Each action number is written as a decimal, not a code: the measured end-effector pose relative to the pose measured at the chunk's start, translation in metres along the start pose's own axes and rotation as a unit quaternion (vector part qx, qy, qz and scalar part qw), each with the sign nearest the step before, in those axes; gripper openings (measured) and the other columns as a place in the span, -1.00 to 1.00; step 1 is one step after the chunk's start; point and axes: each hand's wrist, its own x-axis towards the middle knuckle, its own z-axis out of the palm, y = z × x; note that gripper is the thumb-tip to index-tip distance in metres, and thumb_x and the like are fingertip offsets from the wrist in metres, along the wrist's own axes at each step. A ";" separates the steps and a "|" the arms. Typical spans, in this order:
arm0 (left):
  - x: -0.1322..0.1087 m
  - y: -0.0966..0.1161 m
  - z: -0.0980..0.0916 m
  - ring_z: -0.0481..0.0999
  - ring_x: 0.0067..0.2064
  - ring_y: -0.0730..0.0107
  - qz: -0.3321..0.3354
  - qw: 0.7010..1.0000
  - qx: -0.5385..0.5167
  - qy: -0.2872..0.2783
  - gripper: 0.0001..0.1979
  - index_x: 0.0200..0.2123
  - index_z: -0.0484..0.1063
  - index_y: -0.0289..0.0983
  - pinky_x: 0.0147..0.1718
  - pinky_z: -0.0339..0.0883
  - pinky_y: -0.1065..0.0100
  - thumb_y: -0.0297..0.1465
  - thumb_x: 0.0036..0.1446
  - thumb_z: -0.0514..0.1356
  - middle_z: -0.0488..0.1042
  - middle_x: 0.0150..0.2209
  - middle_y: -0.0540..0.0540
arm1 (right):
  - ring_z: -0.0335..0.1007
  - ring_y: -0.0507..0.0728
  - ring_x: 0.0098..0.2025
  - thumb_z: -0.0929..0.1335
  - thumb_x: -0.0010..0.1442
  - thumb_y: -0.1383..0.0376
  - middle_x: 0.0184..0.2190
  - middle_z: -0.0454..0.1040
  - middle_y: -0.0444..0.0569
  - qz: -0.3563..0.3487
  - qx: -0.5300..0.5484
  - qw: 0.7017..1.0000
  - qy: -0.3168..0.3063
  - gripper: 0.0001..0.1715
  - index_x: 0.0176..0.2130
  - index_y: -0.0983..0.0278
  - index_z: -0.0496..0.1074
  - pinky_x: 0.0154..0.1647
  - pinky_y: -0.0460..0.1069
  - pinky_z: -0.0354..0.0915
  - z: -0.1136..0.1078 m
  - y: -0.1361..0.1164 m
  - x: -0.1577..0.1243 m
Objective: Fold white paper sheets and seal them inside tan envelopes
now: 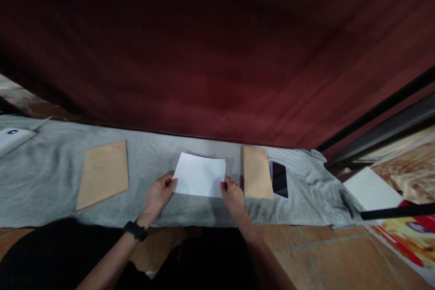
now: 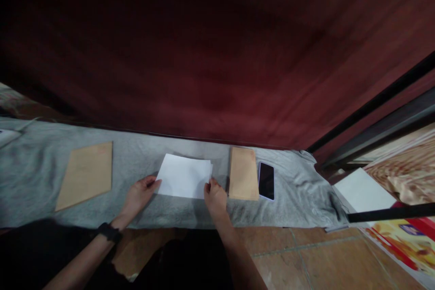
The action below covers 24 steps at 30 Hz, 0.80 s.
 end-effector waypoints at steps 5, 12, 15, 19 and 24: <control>-0.002 0.010 0.004 0.58 -0.33 0.23 -0.025 0.992 0.122 0.001 -0.69 -0.24 0.50 -0.22 -0.39 0.26 0.36 -0.20 0.27 0.03 0.62 -0.33 -0.11 | 0.60 0.18 -0.31 0.26 0.37 0.30 -0.26 0.62 0.10 0.007 -0.070 0.997 -0.005 -0.72 -0.02 0.28 0.49 -0.26 -0.01 0.38 0.004 -0.006 -0.003; -0.013 0.030 0.007 0.60 -0.19 0.21 -0.042 0.970 0.240 0.010 -0.70 -0.03 0.45 -0.23 -0.31 0.27 0.34 -0.26 0.36 0.01 0.62 -0.13 -0.15 | 0.39 0.31 0.13 0.25 0.34 0.35 0.18 0.40 0.29 -0.086 -0.088 0.988 0.089 -0.42 0.31 0.36 0.22 0.12 0.20 0.30 0.002 -0.022 -0.003; -0.014 0.031 0.005 0.60 -0.20 0.22 -0.034 0.969 0.244 0.002 -0.70 0.01 0.43 -0.22 -0.31 0.30 0.33 -0.27 0.38 0.00 0.61 -0.16 -0.14 | 0.13 0.30 0.36 0.24 0.39 0.27 0.38 0.16 0.19 -0.186 -0.048 0.979 0.075 -0.39 0.37 0.30 0.16 0.30 0.22 0.16 0.014 -0.033 0.001; -0.014 0.028 0.007 0.57 -0.07 0.10 0.028 0.959 0.274 0.063 -0.62 0.14 0.36 -0.31 -0.10 0.37 0.20 -0.30 0.36 -0.01 0.57 -0.08 -0.24 | 0.00 0.30 0.44 0.23 0.44 0.16 0.42 0.10 0.15 -0.194 -0.049 0.978 0.051 -0.39 0.37 0.30 0.20 0.41 0.26 0.00 0.038 -0.038 0.005; 0.000 0.044 0.049 0.32 0.30 0.09 0.217 0.949 0.216 0.068 -0.49 0.30 0.24 -0.40 0.26 0.18 0.08 -0.29 0.41 -0.11 0.35 0.28 -0.34 | 0.00 0.29 0.45 0.22 0.45 0.17 0.42 0.07 0.16 -0.193 -0.063 0.978 0.045 -0.39 0.38 0.31 0.18 0.43 0.28 -0.05 0.048 -0.033 0.003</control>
